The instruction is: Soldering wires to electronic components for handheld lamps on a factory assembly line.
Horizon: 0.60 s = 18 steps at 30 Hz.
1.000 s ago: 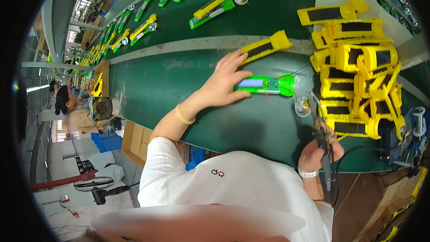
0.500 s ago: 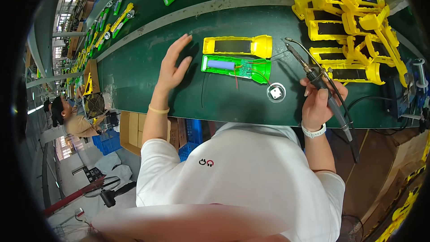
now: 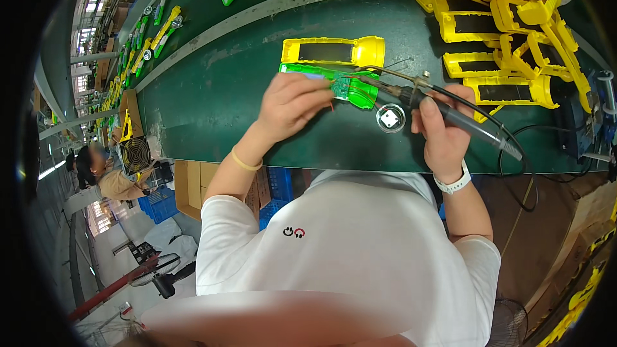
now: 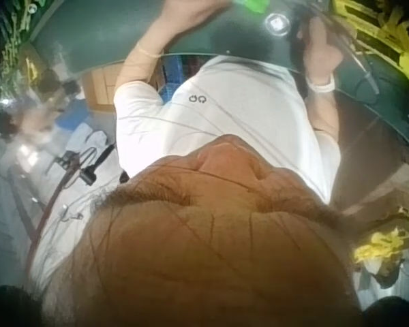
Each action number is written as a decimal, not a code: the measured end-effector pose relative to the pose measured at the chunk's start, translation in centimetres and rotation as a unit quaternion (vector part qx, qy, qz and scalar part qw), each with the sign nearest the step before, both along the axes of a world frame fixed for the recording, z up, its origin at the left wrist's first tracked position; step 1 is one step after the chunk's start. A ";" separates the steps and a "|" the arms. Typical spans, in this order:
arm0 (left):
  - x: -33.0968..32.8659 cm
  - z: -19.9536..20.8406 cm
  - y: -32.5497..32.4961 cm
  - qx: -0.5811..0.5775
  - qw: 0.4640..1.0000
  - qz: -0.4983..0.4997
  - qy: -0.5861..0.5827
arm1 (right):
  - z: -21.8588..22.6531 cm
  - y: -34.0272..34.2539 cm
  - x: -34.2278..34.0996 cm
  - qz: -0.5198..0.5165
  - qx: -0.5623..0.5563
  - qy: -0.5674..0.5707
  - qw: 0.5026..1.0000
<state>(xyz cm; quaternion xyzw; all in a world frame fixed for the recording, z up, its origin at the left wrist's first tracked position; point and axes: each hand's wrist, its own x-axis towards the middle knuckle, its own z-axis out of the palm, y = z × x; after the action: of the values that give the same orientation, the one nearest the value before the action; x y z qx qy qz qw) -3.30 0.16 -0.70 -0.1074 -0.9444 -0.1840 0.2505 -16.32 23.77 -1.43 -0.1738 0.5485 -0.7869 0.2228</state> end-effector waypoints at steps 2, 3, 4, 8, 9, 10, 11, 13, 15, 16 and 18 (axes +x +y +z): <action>-1.2 -0.7 0.5 0.062 0.998 -0.030 -0.011 | 0.2 -0.7 -0.1 0.007 -0.002 -0.012 1.000; -1.2 -0.7 0.6 0.062 0.998 -0.031 -0.011 | 0.2 -0.9 0.0 0.016 -0.008 -0.015 1.000; -1.4 -0.5 0.8 0.097 0.994 -0.002 -0.043 | 0.1 -1.1 0.0 0.024 -0.012 -0.017 1.000; -1.7 0.4 1.0 0.138 0.986 0.028 -0.085 | -0.8 -1.1 0.0 0.025 0.007 0.025 0.999; -1.7 0.4 1.0 0.139 0.986 0.027 -0.086 | -0.8 -1.0 0.0 0.025 0.008 0.024 0.999; -1.8 0.4 1.1 0.136 0.986 0.049 -0.089 | -0.9 -0.9 0.1 0.016 0.004 0.031 0.999; -1.8 0.4 1.2 0.133 0.984 0.071 -0.091 | -1.0 -0.9 0.1 0.007 0.000 0.038 0.999; -1.7 1.1 1.7 0.135 0.981 0.093 -0.106 | -1.0 -0.8 0.1 0.009 0.013 0.050 0.999; -2.0 1.4 1.9 0.136 0.977 0.115 -0.120 | -1.3 -0.7 0.0 0.010 0.027 0.063 0.998; -2.1 1.5 1.9 0.134 0.974 0.127 -0.131 | -1.7 -0.7 0.0 0.015 0.038 0.082 0.996; -2.3 1.7 2.0 0.133 0.971 0.138 -0.142 | -1.8 -0.7 0.2 0.019 0.045 0.087 0.995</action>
<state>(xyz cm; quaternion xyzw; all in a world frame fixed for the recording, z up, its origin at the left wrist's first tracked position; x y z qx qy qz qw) -5.57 2.15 1.03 0.0852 -0.9431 -0.2848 0.1489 -16.16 23.10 -3.19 -0.2420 0.5975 -0.7388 0.1967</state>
